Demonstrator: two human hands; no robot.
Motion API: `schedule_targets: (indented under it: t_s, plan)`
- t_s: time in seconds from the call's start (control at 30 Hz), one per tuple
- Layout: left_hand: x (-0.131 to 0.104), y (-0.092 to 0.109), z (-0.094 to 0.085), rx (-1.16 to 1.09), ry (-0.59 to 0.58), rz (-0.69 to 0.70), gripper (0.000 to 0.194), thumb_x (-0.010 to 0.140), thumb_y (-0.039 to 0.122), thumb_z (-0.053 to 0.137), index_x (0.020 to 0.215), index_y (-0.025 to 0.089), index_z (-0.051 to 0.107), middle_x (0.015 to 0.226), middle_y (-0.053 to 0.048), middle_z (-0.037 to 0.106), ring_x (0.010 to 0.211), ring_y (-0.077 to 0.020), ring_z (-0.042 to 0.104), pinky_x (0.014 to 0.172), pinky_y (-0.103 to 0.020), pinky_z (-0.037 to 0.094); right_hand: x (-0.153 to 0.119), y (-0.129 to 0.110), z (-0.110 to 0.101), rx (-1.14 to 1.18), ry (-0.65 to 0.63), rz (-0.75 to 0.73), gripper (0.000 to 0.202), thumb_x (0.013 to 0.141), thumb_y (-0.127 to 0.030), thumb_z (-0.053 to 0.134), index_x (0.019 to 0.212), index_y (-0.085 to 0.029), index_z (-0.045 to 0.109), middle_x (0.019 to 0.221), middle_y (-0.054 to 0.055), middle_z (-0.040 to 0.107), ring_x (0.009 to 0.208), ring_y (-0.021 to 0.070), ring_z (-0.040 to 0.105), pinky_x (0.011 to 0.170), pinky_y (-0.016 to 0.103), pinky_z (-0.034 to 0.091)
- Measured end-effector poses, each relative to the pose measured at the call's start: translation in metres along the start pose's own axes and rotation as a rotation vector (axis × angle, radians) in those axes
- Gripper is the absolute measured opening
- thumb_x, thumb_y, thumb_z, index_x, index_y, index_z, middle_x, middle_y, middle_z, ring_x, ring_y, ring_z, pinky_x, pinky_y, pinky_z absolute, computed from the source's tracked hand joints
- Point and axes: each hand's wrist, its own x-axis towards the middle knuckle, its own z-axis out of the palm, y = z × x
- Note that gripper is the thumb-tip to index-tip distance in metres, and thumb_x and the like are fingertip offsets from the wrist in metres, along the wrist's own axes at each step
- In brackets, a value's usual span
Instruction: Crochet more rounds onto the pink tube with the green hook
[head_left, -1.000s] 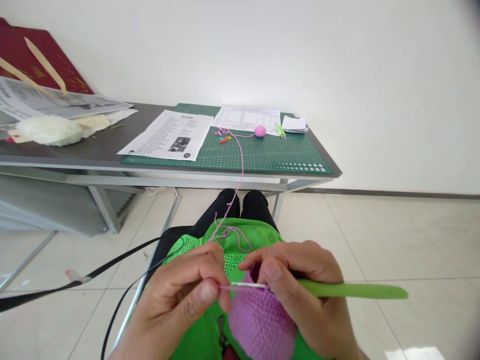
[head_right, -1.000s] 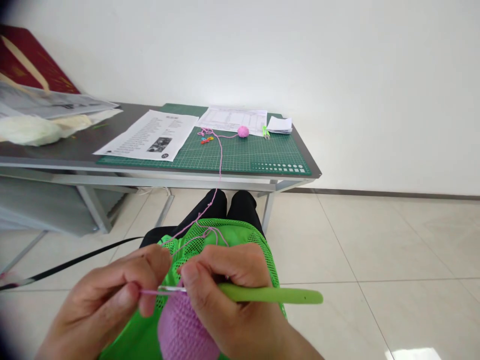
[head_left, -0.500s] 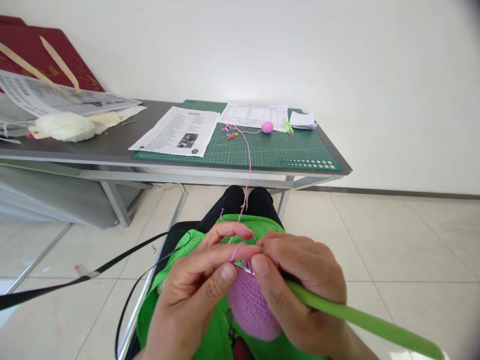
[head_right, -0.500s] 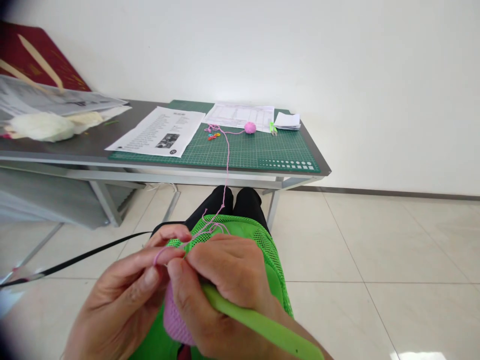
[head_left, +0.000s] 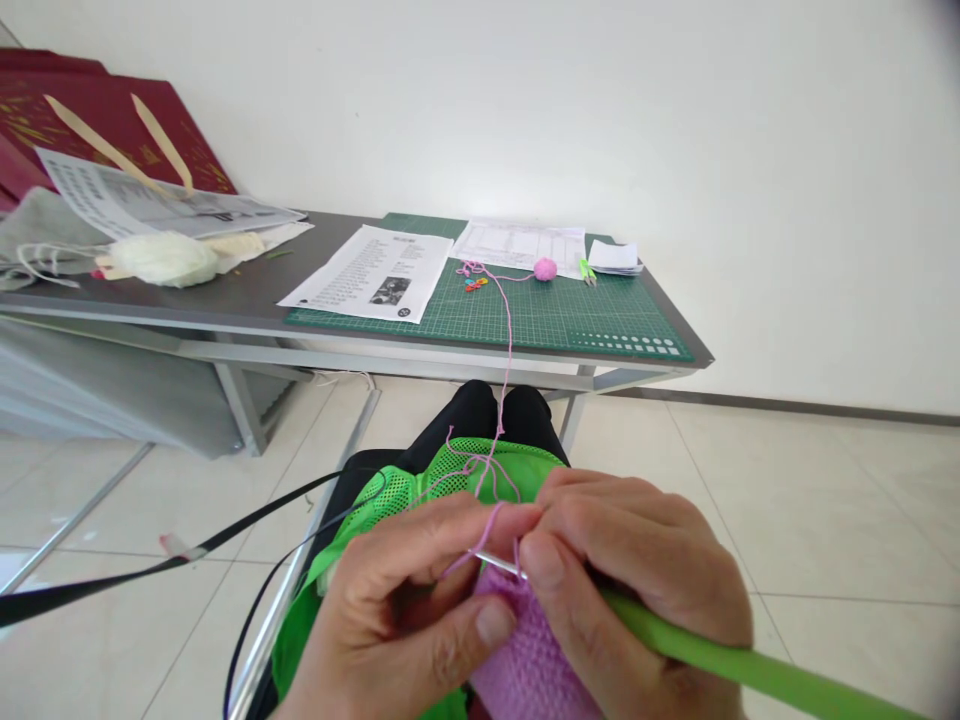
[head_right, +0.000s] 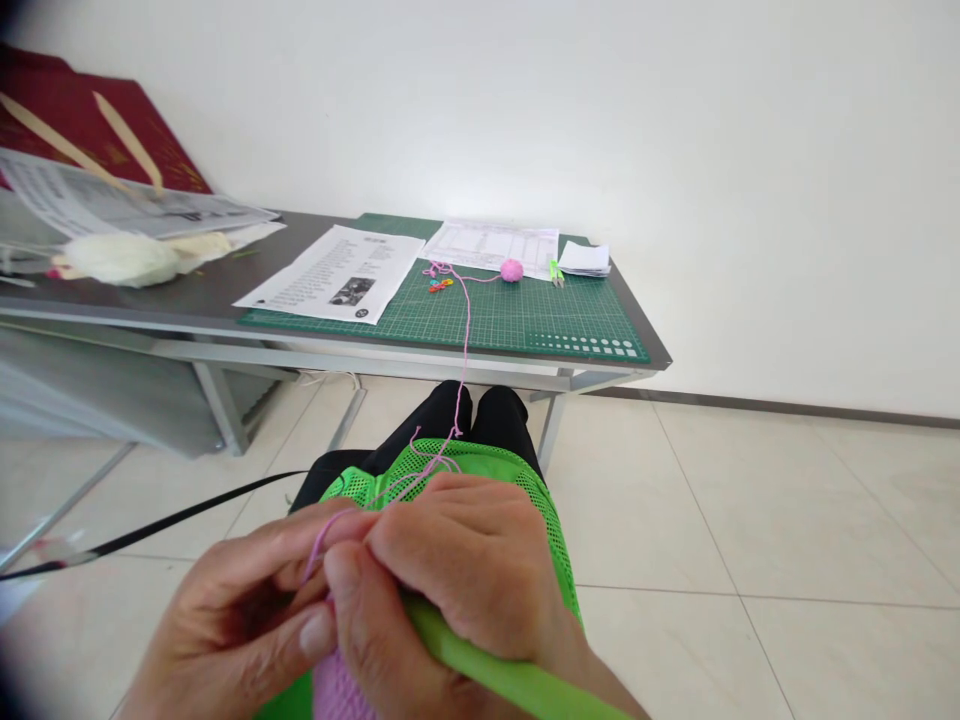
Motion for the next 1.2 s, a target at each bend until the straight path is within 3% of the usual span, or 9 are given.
schedule_targets:
  t_s: [0.07,0.17,0.3,0.53,0.87,1.03,1.2]
  plan:
    - [-0.003,0.0,0.003,-0.136,0.032,-0.129,0.025,0.073,0.037,0.096,0.096,0.044,0.089,0.094,0.002,0.087,0.079,-0.0139,0.077,0.072,-0.014,0.06,-0.002,0.001,-0.001,-0.006,-0.003,-0.017,0.034,0.095,-0.019,0.06,0.066,-0.023,0.042,0.051,-0.006,0.042,0.045,0.0104,0.044,0.05,0.028,0.04]
    - [-0.007,0.004,0.007,-0.301,0.022,-0.241,0.025,0.073,0.032,0.098,0.095,0.041,0.089,0.082,0.004,0.087,0.074,-0.0083,0.078,0.073,-0.008,0.056,-0.004,0.003,0.0,-0.024,-0.012,-0.035,0.028,0.094,-0.016,0.058,0.07,-0.024,0.046,0.055,-0.006,0.044,0.049,0.0109,0.045,0.049,0.028,0.037]
    - [-0.009,0.009,0.008,-0.363,0.044,-0.257,0.028,0.071,0.028,0.099,0.095,0.039,0.089,0.083,0.007,0.087,0.076,-0.007,0.078,0.073,-0.007,0.056,-0.007,0.003,0.005,0.002,0.005,-0.03,0.02,0.093,-0.013,0.059,0.076,-0.022,0.055,0.064,-0.004,0.053,0.056,0.0106,0.051,0.051,0.027,0.043]
    - [-0.011,0.007,0.006,-0.41,0.014,-0.31,0.03,0.07,0.029,0.099,0.096,0.04,0.089,0.086,0.003,0.087,0.08,-0.0087,0.08,0.078,-0.009,0.056,-0.011,-0.006,0.009,0.018,0.053,-0.004,0.023,0.095,-0.009,0.059,0.075,-0.021,0.054,0.067,-0.002,0.058,0.058,0.0114,0.055,0.051,0.027,0.047]
    - [0.0,0.009,0.002,-0.35,-0.048,-0.219,0.029,0.078,0.03,0.095,0.104,0.038,0.088,0.074,0.005,0.078,0.067,-0.0057,0.067,0.067,-0.008,0.052,0.006,-0.004,0.0,0.011,0.009,0.007,0.018,0.097,-0.017,0.059,0.08,-0.023,0.062,0.067,-0.002,0.059,0.057,0.0104,0.054,0.051,0.026,0.044]
    - [0.013,0.012,-0.005,-0.35,-0.132,-0.116,0.03,0.086,0.025,0.088,0.112,0.039,0.086,0.08,0.004,0.08,0.072,-0.0064,0.07,0.07,-0.008,0.053,0.02,-0.003,0.003,-0.008,0.064,-0.132,0.022,0.098,-0.015,0.059,0.077,-0.022,0.062,0.067,-0.001,0.063,0.057,0.011,0.056,0.05,0.026,0.045]
    - [0.013,0.019,-0.004,-0.351,-0.08,-0.099,0.031,0.083,0.024,0.09,0.112,0.035,0.087,0.074,0.005,0.078,0.061,-0.0038,0.063,0.062,-0.006,0.049,0.022,0.0,0.012,0.009,0.144,-0.145,0.026,0.098,-0.013,0.056,0.073,-0.021,0.057,0.065,-0.002,0.058,0.057,0.0109,0.055,0.051,0.028,0.044]
